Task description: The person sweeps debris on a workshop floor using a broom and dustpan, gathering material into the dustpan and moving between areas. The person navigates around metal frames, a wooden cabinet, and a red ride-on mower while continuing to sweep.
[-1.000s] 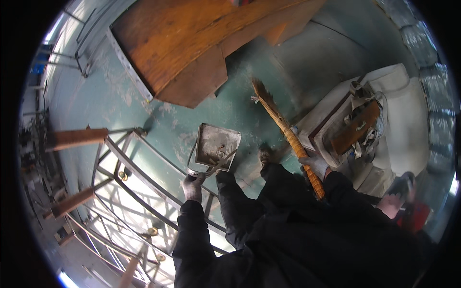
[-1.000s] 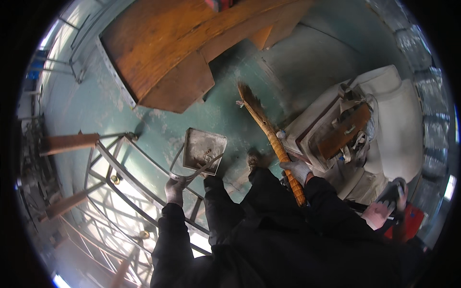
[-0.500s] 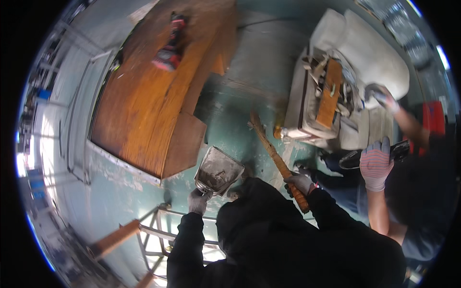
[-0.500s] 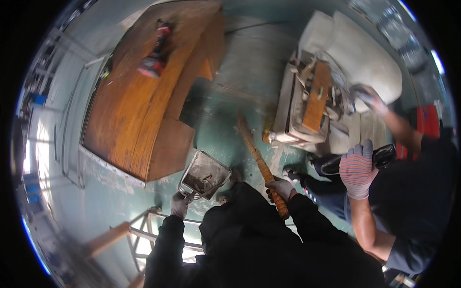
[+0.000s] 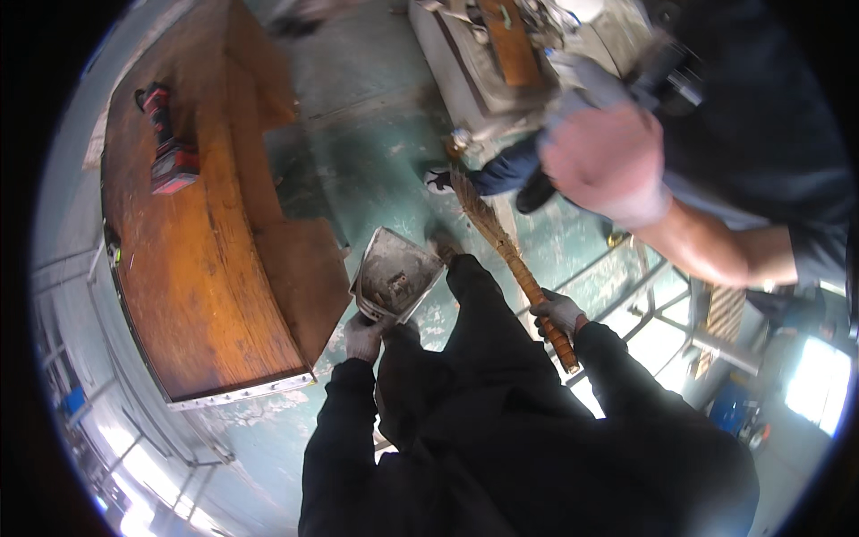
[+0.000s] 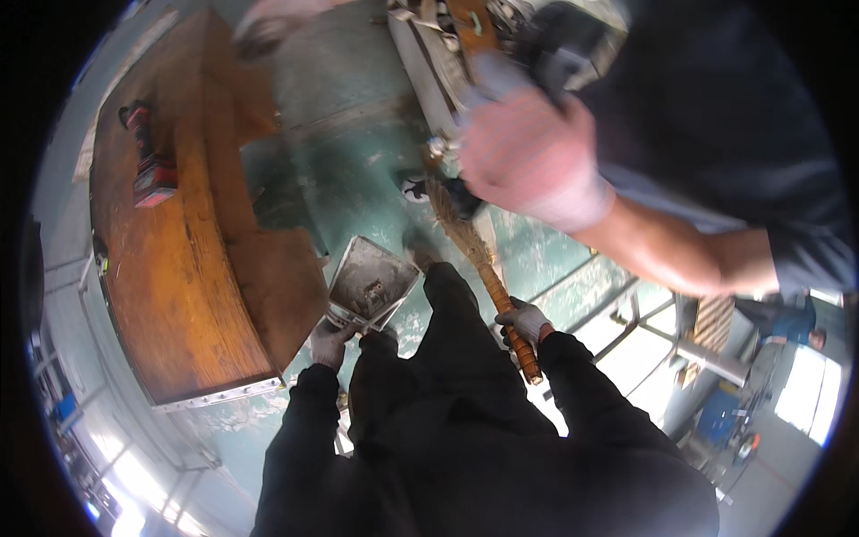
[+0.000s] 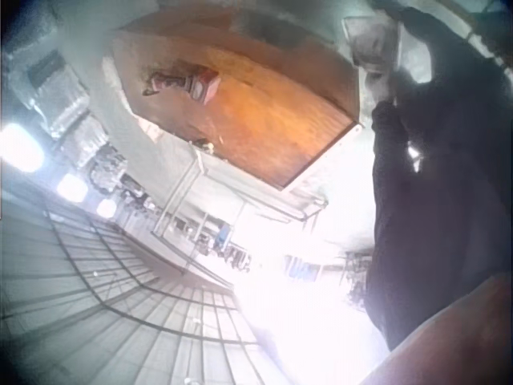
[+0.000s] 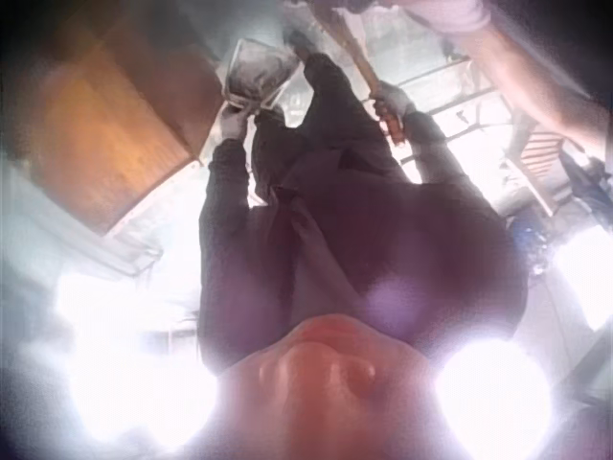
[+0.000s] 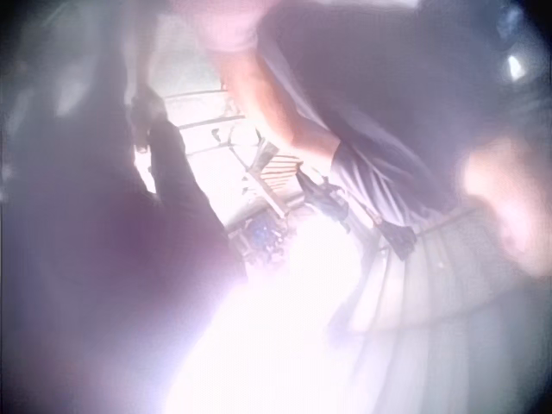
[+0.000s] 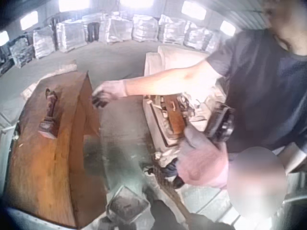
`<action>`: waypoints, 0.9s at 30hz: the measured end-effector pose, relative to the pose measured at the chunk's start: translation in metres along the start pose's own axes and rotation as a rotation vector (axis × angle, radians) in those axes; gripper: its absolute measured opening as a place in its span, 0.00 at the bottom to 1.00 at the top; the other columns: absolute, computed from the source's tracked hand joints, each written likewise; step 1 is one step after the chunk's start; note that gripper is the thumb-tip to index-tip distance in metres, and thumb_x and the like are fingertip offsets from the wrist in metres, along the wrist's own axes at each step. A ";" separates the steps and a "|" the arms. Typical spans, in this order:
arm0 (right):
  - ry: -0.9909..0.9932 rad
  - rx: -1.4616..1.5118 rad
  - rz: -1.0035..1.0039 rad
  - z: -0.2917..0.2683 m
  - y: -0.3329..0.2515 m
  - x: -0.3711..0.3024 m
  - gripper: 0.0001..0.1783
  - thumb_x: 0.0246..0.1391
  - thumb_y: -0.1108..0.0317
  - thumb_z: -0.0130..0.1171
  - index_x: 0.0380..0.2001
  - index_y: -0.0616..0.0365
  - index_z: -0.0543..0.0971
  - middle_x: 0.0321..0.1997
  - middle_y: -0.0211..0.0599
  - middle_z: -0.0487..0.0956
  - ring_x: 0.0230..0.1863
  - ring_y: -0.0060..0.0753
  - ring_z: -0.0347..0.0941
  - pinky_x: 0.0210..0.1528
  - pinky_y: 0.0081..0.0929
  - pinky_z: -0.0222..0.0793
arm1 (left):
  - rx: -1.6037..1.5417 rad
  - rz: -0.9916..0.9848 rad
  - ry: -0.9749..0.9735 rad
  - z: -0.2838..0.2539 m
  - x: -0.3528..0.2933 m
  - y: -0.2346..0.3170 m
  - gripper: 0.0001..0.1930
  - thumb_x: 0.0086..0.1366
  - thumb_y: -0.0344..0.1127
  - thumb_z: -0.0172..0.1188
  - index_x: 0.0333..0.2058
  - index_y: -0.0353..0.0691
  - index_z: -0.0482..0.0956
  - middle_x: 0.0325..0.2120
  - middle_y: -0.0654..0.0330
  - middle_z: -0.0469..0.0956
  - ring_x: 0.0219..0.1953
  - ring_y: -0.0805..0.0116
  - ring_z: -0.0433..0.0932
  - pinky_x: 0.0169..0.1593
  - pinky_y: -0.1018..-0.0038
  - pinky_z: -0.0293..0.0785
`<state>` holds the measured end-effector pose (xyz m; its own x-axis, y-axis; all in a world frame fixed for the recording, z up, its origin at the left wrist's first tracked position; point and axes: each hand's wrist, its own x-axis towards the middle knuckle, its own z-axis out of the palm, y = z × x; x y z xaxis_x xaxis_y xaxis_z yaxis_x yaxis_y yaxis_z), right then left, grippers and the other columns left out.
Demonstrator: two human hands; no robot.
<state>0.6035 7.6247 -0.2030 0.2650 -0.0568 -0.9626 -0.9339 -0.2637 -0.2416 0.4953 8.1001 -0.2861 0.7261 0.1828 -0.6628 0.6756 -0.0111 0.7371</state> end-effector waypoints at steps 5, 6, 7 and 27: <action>0.000 0.290 0.047 0.022 0.093 -0.014 0.39 0.66 0.70 0.73 0.77 0.56 0.73 0.32 0.36 0.80 0.24 0.37 0.80 0.26 0.42 0.81 | 0.109 0.043 -0.113 -0.016 0.013 0.004 0.27 0.66 0.43 0.79 0.57 0.27 0.90 0.50 0.50 0.94 0.52 0.63 0.90 0.61 0.65 0.82; -0.002 0.312 0.070 0.025 0.105 -0.016 0.37 0.66 0.70 0.73 0.76 0.57 0.74 0.31 0.36 0.80 0.24 0.37 0.80 0.25 0.42 0.80 | 0.159 0.042 -0.118 -0.015 0.014 0.007 0.27 0.66 0.43 0.79 0.57 0.28 0.90 0.51 0.50 0.94 0.52 0.64 0.90 0.61 0.65 0.82; 0.021 0.344 0.074 0.028 0.115 -0.014 0.29 0.67 0.70 0.73 0.68 0.58 0.77 0.29 0.37 0.80 0.22 0.39 0.79 0.25 0.44 0.80 | 0.189 0.041 -0.130 -0.013 0.015 0.009 0.27 0.67 0.43 0.79 0.58 0.28 0.90 0.51 0.50 0.94 0.52 0.64 0.90 0.61 0.66 0.82; 0.296 0.747 -0.102 0.140 0.220 -0.038 0.23 0.68 0.70 0.70 0.62 0.64 0.78 0.28 0.40 0.82 0.24 0.41 0.82 0.26 0.44 0.81 | 0.158 0.006 -0.407 -0.005 0.031 0.006 0.10 0.77 0.27 0.72 0.51 0.28 0.86 0.40 0.60 0.85 0.35 0.69 0.82 0.41 0.67 0.80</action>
<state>0.3544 7.7035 -0.2365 0.3123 -0.3471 -0.8843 -0.7875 0.4260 -0.4453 0.5215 8.1105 -0.3017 0.6997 -0.2193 -0.6800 0.6598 -0.1670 0.7327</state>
